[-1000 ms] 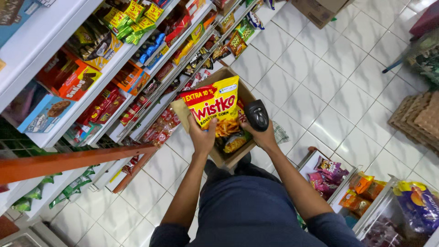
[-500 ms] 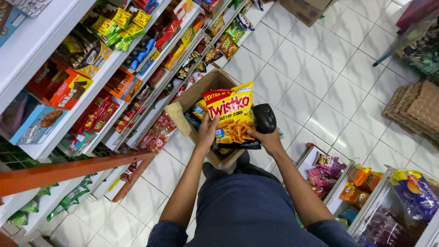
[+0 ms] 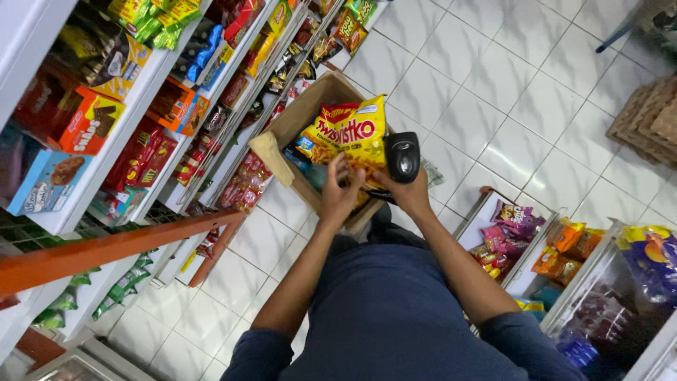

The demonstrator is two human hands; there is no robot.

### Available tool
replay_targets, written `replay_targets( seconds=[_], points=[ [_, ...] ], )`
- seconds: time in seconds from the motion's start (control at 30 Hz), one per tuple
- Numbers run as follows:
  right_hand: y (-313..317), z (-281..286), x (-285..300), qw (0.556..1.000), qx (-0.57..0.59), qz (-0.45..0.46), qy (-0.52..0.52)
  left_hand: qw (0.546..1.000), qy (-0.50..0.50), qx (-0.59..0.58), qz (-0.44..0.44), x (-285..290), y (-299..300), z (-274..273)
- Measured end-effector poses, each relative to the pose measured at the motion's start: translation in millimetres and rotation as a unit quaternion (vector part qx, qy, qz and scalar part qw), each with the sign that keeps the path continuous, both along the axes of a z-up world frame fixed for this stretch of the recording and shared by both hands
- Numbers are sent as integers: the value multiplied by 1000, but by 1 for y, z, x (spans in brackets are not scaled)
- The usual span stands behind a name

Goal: The person uses a handheld barcode scanner to scan various bags of snacks, including potato chips and french fries, and places them into a cardboard box.

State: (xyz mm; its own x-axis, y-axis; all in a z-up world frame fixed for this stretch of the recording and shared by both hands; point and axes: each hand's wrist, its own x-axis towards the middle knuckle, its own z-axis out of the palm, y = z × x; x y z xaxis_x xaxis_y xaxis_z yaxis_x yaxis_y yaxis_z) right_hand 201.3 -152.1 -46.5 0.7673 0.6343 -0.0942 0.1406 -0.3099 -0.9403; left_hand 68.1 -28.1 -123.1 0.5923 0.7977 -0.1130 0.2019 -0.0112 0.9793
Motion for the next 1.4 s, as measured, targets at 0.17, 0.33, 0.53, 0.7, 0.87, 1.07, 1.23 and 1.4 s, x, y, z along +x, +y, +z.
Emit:
replay_targets(
  seconds=[0.17,0.33,0.53,0.7,0.87,1.07,1.23,1.4],
  points=[
    [3,-14,-14,989,84,57,110,972,-154,-174,31,8,-17,-2],
    [-10,-42,8,989,38,-7,139,945,-112,-284,115,-3,-2,6],
    [-34,-86,50,962,-183,-9,-202,900,-177,-384,109,-22,1,-6],
    [-41,-71,55,966,-233,-1,-115,885,-179,-417,103,-23,1,-14],
    [-33,-37,33,989,-36,-90,-111,909,-182,-364,94,-1,10,-11],
    [-21,12,6,992,108,60,10,959,-122,-252,35,19,-8,16],
    [5,54,12,935,136,157,-288,943,-171,-284,-25,23,-10,12],
    [7,56,24,939,99,138,-299,950,-158,-267,-37,17,3,17]
  ],
)
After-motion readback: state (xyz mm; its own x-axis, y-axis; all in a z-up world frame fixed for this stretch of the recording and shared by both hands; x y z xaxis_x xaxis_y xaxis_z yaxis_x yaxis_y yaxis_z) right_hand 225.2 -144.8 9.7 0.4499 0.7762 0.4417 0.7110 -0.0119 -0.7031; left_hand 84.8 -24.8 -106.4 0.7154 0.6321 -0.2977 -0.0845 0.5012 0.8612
